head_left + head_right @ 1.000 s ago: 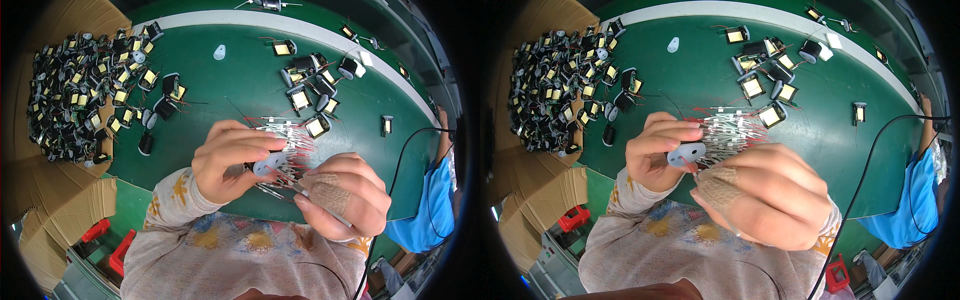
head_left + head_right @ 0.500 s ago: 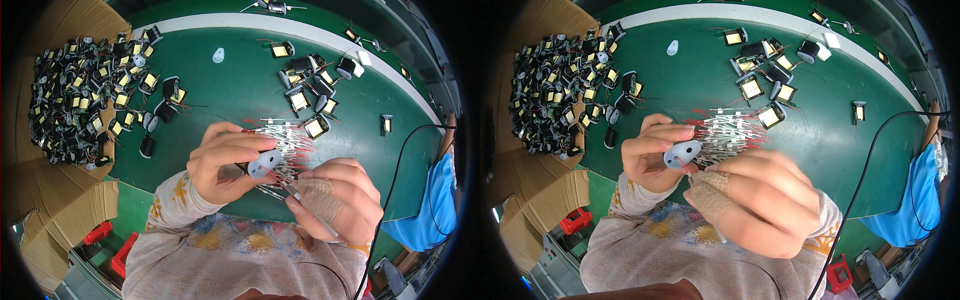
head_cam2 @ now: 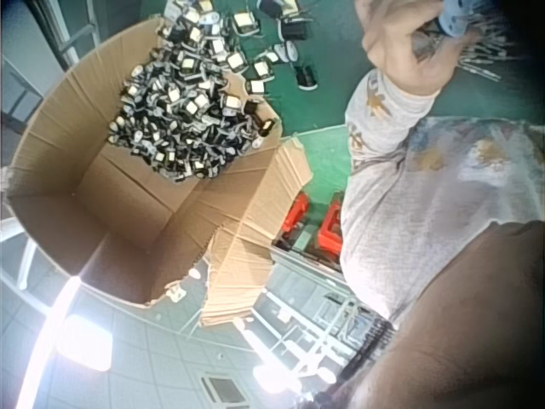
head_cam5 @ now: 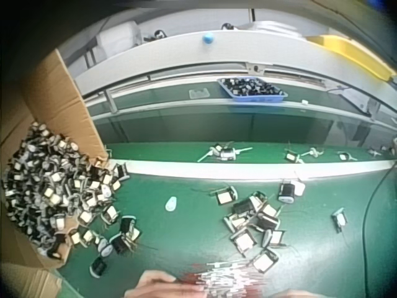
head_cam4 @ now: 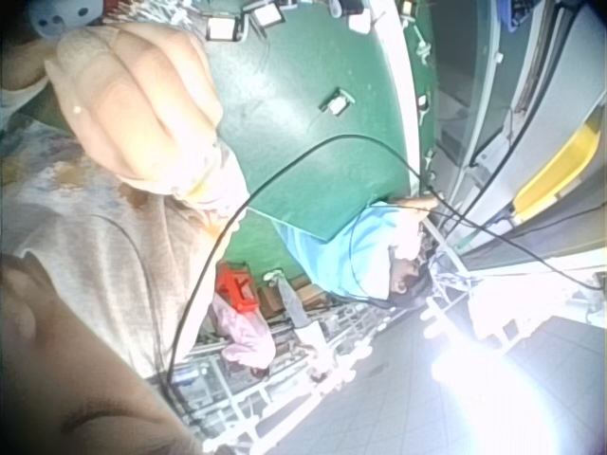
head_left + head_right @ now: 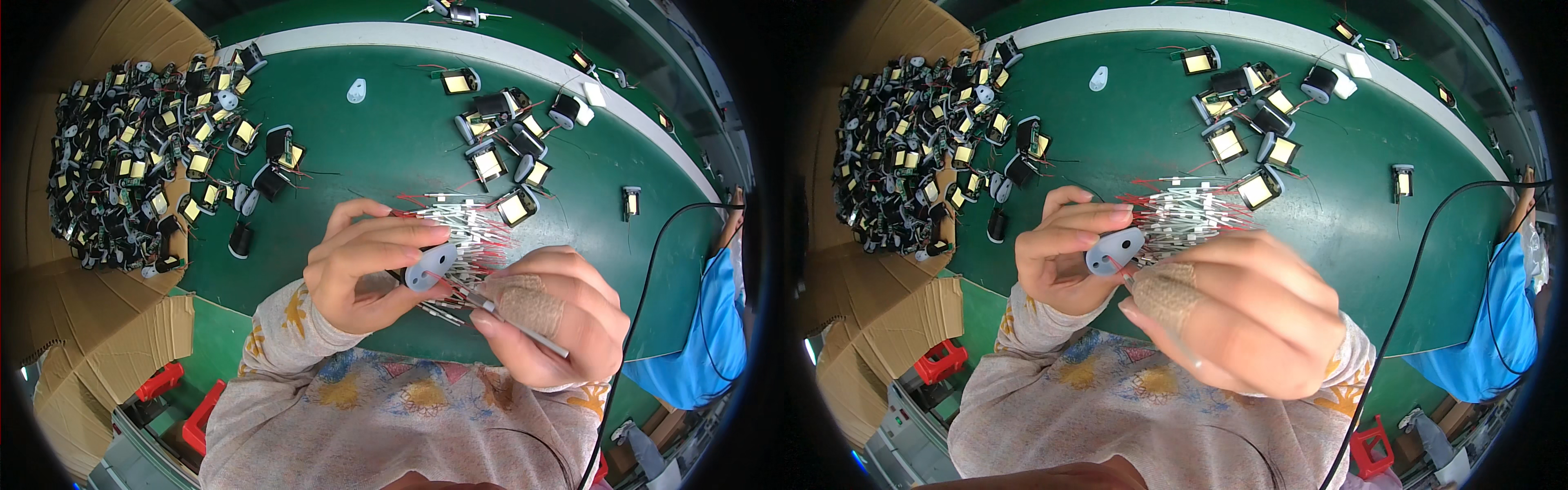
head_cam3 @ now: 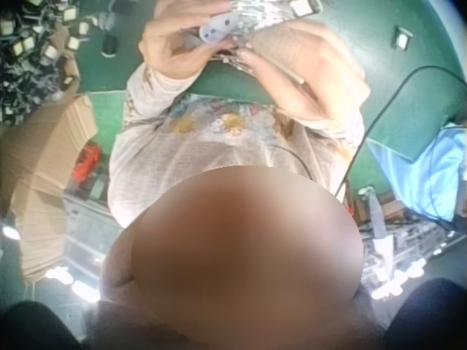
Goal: The person picks up a white plastic housing and inserts several thin wires into it by hand before snapping the assembly onto a black electronic component.
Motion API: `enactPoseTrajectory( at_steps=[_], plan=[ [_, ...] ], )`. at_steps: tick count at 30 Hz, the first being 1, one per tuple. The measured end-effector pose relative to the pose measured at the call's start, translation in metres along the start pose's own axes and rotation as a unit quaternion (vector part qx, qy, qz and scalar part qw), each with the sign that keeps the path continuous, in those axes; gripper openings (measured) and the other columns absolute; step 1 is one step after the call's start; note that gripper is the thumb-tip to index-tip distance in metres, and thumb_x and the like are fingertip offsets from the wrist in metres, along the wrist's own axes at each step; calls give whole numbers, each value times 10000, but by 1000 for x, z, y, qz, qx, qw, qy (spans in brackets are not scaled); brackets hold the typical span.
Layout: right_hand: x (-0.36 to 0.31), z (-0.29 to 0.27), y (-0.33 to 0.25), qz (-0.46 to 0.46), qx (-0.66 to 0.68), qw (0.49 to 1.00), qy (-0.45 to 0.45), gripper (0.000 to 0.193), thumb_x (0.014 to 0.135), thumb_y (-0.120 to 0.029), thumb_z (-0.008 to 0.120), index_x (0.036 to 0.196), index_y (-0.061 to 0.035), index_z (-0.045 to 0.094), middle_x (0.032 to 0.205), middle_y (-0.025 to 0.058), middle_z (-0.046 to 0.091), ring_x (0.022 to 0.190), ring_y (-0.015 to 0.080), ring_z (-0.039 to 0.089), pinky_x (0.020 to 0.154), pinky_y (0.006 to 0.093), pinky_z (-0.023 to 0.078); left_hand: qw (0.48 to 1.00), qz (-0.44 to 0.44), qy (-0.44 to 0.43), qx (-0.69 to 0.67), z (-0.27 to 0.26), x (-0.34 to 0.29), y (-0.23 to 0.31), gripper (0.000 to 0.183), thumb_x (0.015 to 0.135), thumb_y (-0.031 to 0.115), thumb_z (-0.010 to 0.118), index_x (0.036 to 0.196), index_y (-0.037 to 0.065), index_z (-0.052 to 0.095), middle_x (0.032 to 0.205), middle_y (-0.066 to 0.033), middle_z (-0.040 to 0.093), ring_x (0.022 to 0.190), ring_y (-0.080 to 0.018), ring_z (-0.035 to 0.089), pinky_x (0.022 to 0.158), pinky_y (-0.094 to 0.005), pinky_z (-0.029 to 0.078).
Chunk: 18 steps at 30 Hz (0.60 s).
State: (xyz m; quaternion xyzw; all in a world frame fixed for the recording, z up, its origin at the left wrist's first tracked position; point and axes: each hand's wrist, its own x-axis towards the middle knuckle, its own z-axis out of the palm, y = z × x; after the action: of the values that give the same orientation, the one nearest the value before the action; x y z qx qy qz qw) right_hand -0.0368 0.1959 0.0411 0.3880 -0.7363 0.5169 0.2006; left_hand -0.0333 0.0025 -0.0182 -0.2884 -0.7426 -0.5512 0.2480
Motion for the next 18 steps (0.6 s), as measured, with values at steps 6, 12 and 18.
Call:
enactPoseTrajectory(
  at_steps=[6,12,18],
  plan=[
    [-1,2,1,14,8,1000,19,262,589,51,768,786,87,599,754,173,640,637,270,625,529,341,491,1000,6,-1,30,0,0,1,518,619,147,841,1017,91,515,950,-118,696,855,-217,681,793,-329,429],
    [-3,3,-4,-25,-33,999,-1,297,582,21,789,811,82,610,789,172,646,708,266,633,552,339,503,999,8,10,45,-1,-3,1,523,615,151,845,1015,93,513,958,-114,695,849,-218,681,771,-317,426],
    [2,1,-4,34,-13,999,-9,286,583,15,782,832,53,647,779,155,657,690,249,646,571,317,513,998,27,-8,56,-3,2,2,501,618,151,843,1011,92,537,956,-103,697,845,-210,680,758,-310,423]
  ],
)
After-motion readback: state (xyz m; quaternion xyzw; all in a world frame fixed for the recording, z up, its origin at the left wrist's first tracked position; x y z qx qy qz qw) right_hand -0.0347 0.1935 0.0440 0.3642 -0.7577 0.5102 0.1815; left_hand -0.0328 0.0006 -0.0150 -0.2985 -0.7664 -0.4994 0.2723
